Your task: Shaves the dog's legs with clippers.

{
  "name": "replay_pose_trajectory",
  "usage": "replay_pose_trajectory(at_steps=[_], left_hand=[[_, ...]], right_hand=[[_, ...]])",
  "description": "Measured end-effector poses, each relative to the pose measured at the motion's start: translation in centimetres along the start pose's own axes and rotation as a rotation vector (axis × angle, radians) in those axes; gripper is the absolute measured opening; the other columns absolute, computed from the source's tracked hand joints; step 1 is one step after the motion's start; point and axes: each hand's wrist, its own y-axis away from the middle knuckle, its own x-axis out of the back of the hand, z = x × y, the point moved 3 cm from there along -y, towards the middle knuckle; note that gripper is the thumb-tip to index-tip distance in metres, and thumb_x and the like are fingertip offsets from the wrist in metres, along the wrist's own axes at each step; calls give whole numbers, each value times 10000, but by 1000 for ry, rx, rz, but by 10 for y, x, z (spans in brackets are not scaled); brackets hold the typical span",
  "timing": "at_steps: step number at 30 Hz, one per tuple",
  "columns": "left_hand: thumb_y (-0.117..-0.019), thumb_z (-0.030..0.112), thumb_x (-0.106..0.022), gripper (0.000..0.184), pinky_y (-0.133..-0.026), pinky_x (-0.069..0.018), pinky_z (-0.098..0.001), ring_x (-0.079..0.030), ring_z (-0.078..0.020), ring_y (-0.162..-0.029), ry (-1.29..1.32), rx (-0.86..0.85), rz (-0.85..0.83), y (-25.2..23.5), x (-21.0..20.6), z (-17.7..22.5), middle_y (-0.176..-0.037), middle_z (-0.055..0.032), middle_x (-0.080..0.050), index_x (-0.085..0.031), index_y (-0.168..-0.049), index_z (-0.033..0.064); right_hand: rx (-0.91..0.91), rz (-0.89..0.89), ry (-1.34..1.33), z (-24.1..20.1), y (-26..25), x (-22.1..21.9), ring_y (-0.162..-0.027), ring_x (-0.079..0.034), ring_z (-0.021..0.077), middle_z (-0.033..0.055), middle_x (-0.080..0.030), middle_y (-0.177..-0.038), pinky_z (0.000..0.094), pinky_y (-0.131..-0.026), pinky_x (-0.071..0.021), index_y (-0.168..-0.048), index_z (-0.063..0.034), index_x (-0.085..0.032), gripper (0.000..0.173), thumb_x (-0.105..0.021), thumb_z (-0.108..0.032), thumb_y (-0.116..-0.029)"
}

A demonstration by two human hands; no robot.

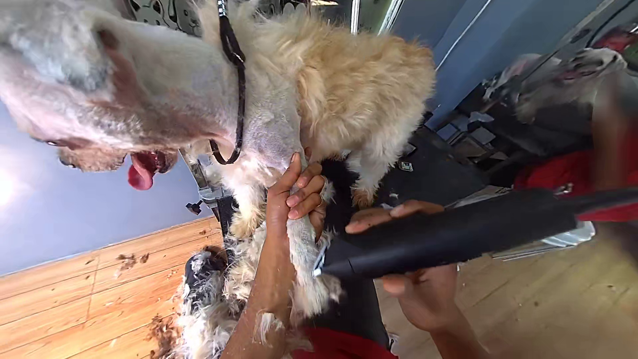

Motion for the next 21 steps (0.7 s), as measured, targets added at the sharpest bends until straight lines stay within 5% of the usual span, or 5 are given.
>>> replay_pose_trajectory(at_steps=[3,7,11,15,21], left_hand=[[-1115,340,-342,327,-375,-401,-109,-425,-1,-393,44,-13,-36,-14,4,8,-686,38,-490,-504,-1232,81],[-1117,401,-332,342,-387,-404,-105,-419,-3,-418,-147,14,-18,-12,2,12,-752,28,-502,-523,-1182,125],[-1117,449,-310,412,-412,-421,-127,-442,-28,-460,-784,-37,117,-10,4,26,-778,5,-523,-564,-1087,125],[-1022,427,-604,338,-847,-589,-272,-690,-74,-940,-1613,-145,429,-12,-9,52,-1080,32,-729,-673,-1244,181],[-927,350,-762,402,-895,-603,-352,-712,-155,-1025,-1602,-258,671,-8,-37,40,-1113,-26,-741,-656,-1253,140]], right_hand=[[-68,-56,-240,4,17,0,-1101,-701,287,113,-725,-1163,447,-990,-573,-1378,-188,-514,602,-824,-286,-871],[-83,186,-164,11,18,-6,-1149,-686,197,36,-703,-1245,359,-991,-576,-1389,-247,-502,526,-747,-348,-934],[-189,81,-330,35,34,-17,-1154,-684,270,109,-697,-1245,427,-1000,-575,-1389,-192,-501,554,-777,-292,-920],[-295,28,-472,57,64,-17,-1154,-682,313,146,-696,-1241,463,-1007,-570,-1378,-146,-504,559,-790,-257,-909],[-376,372,-483,94,87,-5,-1148,-679,264,131,-681,-1253,419,-991,-580,-1335,-143,-555,497,-790,-234,-906]])
